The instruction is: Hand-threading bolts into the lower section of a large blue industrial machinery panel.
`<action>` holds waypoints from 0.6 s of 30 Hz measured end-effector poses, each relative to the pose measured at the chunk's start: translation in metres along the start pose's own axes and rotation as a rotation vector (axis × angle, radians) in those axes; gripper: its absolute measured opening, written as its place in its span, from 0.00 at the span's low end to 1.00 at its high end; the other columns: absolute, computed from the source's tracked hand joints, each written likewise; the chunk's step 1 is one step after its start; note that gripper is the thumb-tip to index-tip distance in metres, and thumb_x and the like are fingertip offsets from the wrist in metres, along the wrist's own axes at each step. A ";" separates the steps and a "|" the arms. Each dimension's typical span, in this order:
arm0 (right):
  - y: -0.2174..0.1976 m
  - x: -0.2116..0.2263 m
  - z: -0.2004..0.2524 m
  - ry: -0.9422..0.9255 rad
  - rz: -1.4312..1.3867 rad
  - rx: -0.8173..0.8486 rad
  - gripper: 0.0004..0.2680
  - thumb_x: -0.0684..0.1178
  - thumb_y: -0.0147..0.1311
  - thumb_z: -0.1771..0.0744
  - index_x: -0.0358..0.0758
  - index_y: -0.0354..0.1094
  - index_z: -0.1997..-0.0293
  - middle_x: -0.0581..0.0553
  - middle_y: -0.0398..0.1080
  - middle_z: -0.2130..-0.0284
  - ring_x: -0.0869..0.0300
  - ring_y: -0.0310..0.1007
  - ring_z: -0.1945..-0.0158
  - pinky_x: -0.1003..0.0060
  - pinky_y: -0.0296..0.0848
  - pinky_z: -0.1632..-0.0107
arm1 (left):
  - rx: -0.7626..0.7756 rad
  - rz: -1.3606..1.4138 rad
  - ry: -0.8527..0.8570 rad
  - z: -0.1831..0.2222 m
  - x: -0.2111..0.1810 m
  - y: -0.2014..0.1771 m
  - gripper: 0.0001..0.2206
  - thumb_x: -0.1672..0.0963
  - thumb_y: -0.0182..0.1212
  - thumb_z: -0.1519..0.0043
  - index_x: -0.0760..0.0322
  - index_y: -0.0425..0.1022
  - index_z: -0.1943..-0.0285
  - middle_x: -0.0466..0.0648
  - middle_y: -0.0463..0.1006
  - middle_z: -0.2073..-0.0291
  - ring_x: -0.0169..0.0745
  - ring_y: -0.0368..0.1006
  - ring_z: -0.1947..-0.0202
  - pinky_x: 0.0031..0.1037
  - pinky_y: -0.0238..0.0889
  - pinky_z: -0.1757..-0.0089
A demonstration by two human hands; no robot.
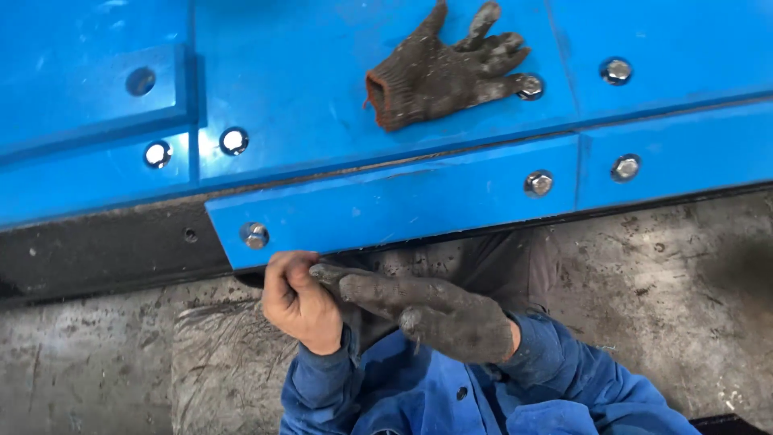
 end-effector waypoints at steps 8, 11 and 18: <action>-0.051 -0.071 0.061 -0.075 1.183 -0.191 0.16 0.46 0.45 0.26 0.46 0.62 0.26 0.50 0.67 0.30 0.62 0.68 0.27 0.70 0.68 0.28 | 0.373 0.013 0.044 0.013 -0.021 0.018 0.15 0.52 0.60 0.36 0.71 0.74 0.51 0.51 0.76 0.64 0.39 0.74 0.63 0.27 0.66 0.60; -0.044 -0.070 0.050 0.352 0.088 -0.264 0.20 0.43 0.49 0.29 0.43 0.54 0.25 0.46 0.63 0.31 0.65 0.66 0.38 0.65 0.69 0.37 | 0.266 -0.107 0.147 0.009 -0.010 0.011 0.14 0.53 0.60 0.31 0.70 0.77 0.60 0.50 0.77 0.66 0.40 0.75 0.63 0.27 0.66 0.59; -0.081 -0.105 0.105 -0.070 1.424 -0.587 0.15 0.46 0.62 0.35 0.44 0.70 0.42 0.45 0.75 0.48 0.57 0.75 0.45 0.64 0.74 0.45 | 0.518 0.038 0.115 0.001 -0.035 0.032 0.07 0.57 0.61 0.35 0.69 0.77 0.58 0.51 0.77 0.68 0.43 0.76 0.67 0.29 0.68 0.62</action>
Point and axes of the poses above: each hand's wrist, its own z-axis away from the middle knuckle, its own y-axis out of the palm, x = y × z, the point moved 2 cm from there along -z, towards the middle knuckle
